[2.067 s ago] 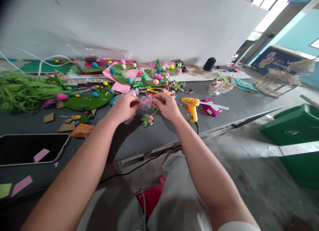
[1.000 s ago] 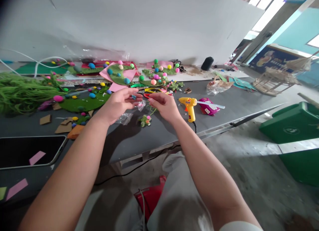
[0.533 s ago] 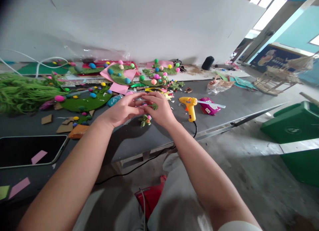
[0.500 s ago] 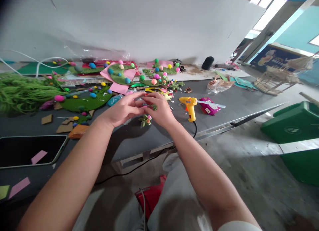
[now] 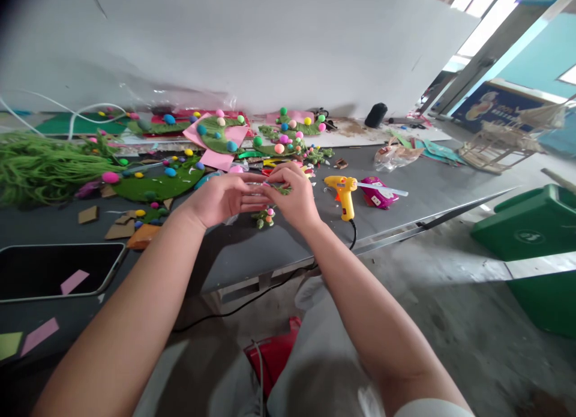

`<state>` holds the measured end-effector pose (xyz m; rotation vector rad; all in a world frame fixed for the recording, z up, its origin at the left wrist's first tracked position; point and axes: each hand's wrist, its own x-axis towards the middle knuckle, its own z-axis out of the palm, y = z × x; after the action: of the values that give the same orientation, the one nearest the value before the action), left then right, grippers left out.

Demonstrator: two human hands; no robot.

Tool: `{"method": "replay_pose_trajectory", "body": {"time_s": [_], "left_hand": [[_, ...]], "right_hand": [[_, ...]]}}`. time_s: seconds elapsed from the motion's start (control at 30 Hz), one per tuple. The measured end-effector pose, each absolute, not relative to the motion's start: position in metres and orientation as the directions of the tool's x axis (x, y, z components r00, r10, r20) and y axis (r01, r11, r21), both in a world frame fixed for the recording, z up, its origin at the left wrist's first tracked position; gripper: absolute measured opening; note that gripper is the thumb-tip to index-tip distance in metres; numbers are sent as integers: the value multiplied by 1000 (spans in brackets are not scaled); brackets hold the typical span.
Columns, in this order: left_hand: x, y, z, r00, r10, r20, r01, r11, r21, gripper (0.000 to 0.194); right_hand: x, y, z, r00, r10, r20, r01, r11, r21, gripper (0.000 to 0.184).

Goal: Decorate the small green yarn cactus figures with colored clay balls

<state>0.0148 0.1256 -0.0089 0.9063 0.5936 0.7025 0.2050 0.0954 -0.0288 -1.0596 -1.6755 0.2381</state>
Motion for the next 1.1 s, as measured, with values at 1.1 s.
{"method": "replay_pose_trajectory", "body": {"time_s": [1.1], "left_hand": [[26, 128, -21, 497, 865, -68, -327, 259, 909, 16]], "right_hand": [[221, 92, -27, -28, 835, 549, 504, 486, -714, 20]]}}
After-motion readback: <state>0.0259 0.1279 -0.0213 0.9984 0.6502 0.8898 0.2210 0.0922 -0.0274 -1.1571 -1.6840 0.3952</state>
